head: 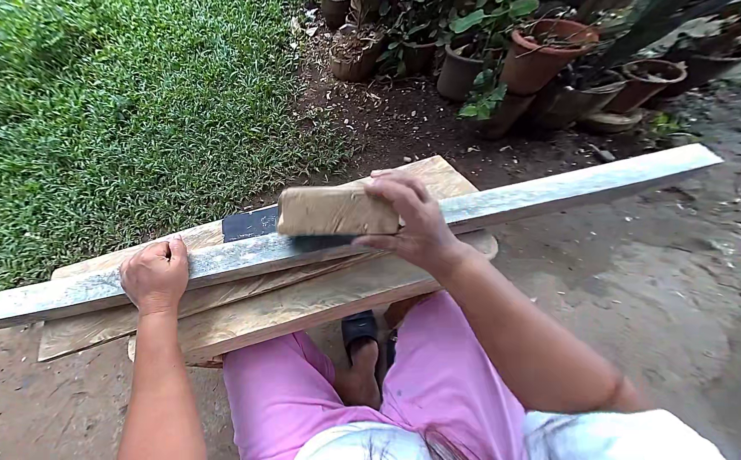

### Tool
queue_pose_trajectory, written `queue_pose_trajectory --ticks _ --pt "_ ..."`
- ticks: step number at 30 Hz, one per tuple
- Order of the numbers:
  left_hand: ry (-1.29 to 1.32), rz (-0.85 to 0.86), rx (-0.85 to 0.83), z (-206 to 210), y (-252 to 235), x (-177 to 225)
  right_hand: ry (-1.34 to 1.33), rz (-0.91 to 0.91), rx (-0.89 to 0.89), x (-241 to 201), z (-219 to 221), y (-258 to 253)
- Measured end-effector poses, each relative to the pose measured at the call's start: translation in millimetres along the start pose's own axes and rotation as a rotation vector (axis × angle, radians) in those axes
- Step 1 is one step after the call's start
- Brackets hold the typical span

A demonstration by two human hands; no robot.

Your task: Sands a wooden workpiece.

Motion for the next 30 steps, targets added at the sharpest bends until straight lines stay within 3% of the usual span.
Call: queue_pose_trajectory --ticks 2,5,11,15,18,22,30 --pt "-0.008 -0.008 -0.006 -0.6 -1.1 0.8 -0.008 -0.052 -0.107 -7.6 4.5 8.1" --pt "-0.013 -0.022 -0.011 -0.5 -1.1 2.2 -0.015 0.013 -0.191 -20.5 3.1 8.8" --pt "-0.001 -0.002 0.040 0.9 1.2 -4.5 0.209 0.162 -0.153 -44.3 41.1 -12.0" --pt "-0.014 -0.016 0.026 0.0 1.3 0.2 0.181 0.307 -0.368 -76.0 99.4 -44.1" --pt "-0.024 -0.050 0.015 -3.7 1.5 0.9 0.115 0.357 -0.514 -83.5 114.2 -61.4" --pt "-0.010 -0.059 0.004 -3.5 4.0 -3.8 0.165 0.390 -0.434 -56.1 63.5 -42.2" --pt "0.038 0.021 0.153 -2.5 12.9 -5.7 0.555 0.809 -0.160 53.5 -154.3 48.9"
Point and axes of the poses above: each hand's wrist, its own y-axis away from the middle knuckle, its own z-axis out of the palm, x = y × z, the point moved 3 cm from there along -y, towards the middle knuckle, and after that the axes turned 2 degrees about x, right-handed, at the moved point
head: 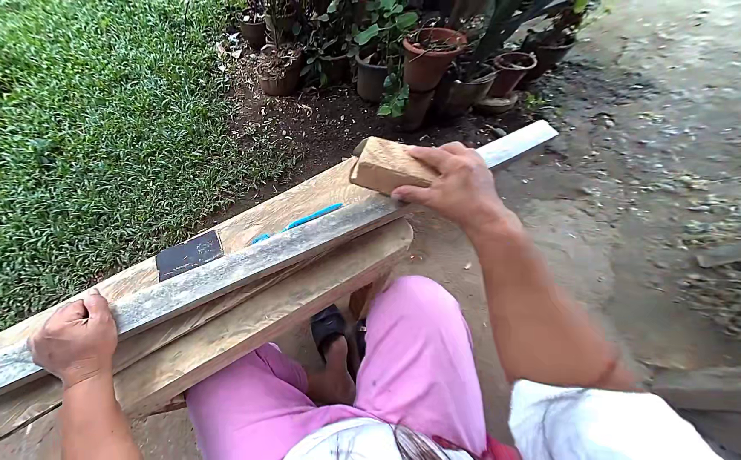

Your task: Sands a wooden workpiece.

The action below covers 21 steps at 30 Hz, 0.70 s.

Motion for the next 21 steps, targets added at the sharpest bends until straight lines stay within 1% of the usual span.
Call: queue_pose_trajectory --ticks 2,4,5,7,9,11,12,13,15,17,19,21 --pt "0.014 0.020 0.034 0.8 0.4 2.7 -0.013 0.003 0.053 15.6 -5.4 2.5" --pt "0.003 0.017 0.024 2.1 -3.2 4.8 -0.069 -0.063 0.092 0.0 3.9 7.9" --pt "-0.004 0.009 0.009 2.9 -4.5 4.8 -0.110 -0.120 0.097 -18.8 14.1 12.4" --pt "-0.017 -0.013 -0.012 4.6 -6.5 2.6 -0.199 -0.271 0.095 -77.0 43.2 25.0" --pt "-0.026 -0.038 -0.041 6.9 -7.9 -1.5 -0.257 -0.379 0.025 -151.1 75.8 41.3" --pt "-0.030 -0.045 -0.037 8.4 -8.7 -4.8 -0.293 -0.469 -0.120 -216.0 102.4 51.7" --pt "-0.036 -0.053 -0.039 8.3 -8.7 -5.2 -0.304 -0.504 -0.220 -238.2 109.6 52.8" --pt "-0.039 -0.062 -0.054 7.4 -8.6 -4.4 -0.314 -0.532 -0.300 -251.1 113.3 52.1" --pt "-0.056 -0.076 -0.095 4.8 -8.4 -3.0 -0.325 -0.564 -0.356 -251.7 112.8 49.7" --pt "-0.060 -0.062 -0.096 3.9 -7.3 -3.2 -0.317 -0.547 -0.278 -225.7 102.8 48.9" --pt "-0.050 -0.035 -0.071 4.4 -7.2 -4.9 -0.264 -0.477 -0.115 -178.3 84.5 44.3" --pt "-0.044 -0.041 -0.063 4.5 -6.8 -3.3 -0.193 -0.342 0.016 -113.9 56.9 33.7"
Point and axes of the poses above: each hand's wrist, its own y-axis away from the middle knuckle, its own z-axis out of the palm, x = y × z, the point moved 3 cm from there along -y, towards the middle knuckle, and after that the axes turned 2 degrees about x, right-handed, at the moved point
